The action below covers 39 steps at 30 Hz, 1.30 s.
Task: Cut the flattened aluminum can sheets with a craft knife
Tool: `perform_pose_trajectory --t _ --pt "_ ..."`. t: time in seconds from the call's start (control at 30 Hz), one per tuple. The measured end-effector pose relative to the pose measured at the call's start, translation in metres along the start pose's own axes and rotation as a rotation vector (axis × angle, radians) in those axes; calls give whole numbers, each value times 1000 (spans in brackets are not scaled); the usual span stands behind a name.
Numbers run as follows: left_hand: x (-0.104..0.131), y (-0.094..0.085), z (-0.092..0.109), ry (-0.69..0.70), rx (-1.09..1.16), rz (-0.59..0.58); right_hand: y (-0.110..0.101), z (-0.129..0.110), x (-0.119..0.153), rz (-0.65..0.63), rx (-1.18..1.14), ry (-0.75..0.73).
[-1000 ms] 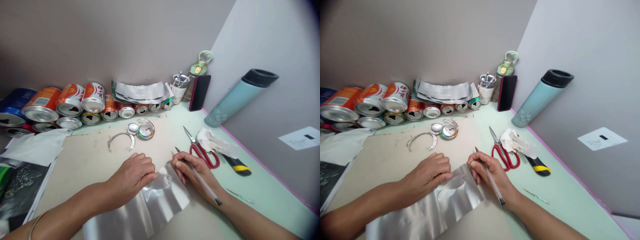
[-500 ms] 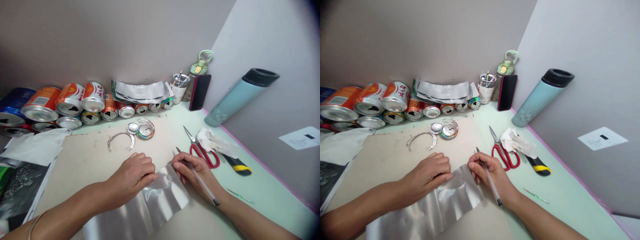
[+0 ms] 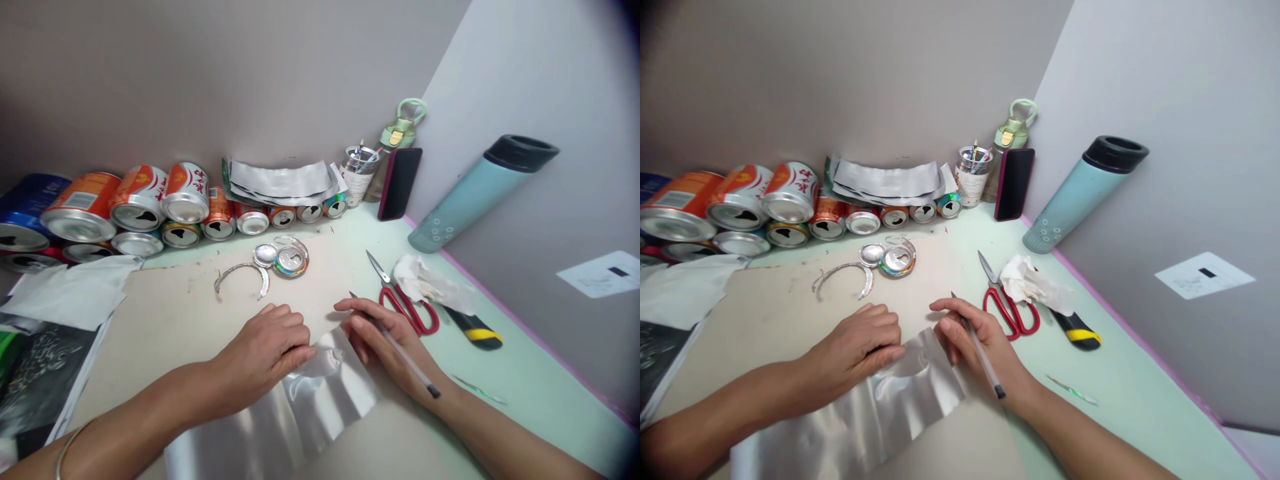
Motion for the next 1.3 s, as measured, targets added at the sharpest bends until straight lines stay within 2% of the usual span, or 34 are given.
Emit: perform_pose_trajectory --t 0.3,0.63,1.3 --pt "0 -1 1 4 5 -9 0 1 -2 17 8 41" --pt "0 -1 2 10 8 -14 -4 -2 -1 47 -55 -29" --pt "1 -1 2 22 8 -7 1 3 -1 -14 -137 -2"
Point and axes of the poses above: each hand's wrist, its own x-axis away from the middle knuckle, its own y-axis out of the palm, z = x × y, the point moved 7 cm from there along -x, towards the middle knuckle, and after that the axes turned 12 degrees about -y, right-handed, at the moved point
